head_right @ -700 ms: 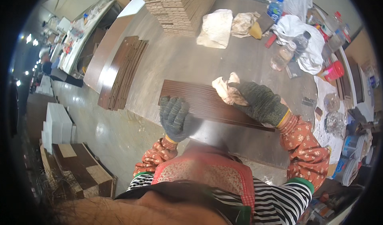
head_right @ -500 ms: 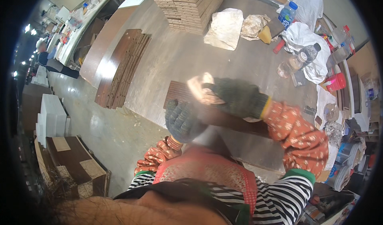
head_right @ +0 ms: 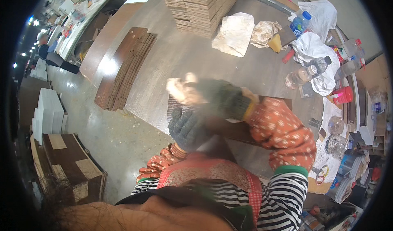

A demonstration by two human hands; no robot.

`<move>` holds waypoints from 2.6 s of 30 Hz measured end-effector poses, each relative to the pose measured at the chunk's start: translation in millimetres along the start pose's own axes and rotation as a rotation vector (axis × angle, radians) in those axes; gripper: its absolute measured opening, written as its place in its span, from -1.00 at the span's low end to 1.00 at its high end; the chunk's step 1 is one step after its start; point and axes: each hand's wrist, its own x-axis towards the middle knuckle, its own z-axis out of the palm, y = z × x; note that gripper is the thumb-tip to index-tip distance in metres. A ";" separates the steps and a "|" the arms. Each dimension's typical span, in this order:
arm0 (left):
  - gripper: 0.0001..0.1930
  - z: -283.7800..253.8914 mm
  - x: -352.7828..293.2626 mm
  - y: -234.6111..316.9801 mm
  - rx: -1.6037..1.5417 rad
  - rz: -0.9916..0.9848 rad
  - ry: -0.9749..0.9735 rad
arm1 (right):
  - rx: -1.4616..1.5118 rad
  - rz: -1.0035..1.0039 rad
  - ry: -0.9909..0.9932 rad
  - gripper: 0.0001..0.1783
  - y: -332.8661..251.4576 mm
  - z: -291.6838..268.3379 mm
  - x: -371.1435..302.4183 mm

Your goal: The person wipes a brown wooden panel with a cloth, repeatedly flipping and repositioning it to clean different sides. The person then places the panel on a stack of similar panels.

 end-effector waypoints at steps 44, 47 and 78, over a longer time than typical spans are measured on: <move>-0.56 -88.2 -10.1 55.7 -0.630 -0.894 -0.450 | -0.682 0.234 0.663 -0.45 -66.0 -51.2 -156.2; -0.51 -84.9 -29.5 46.4 -0.464 -0.665 -0.500 | -0.552 0.080 0.508 -0.49 -104.1 -11.8 -114.3; -0.35 -70.4 21.6 101.4 -1.784 -1.567 -0.408 | -0.367 0.296 0.500 -0.45 -31.0 -60.1 -183.4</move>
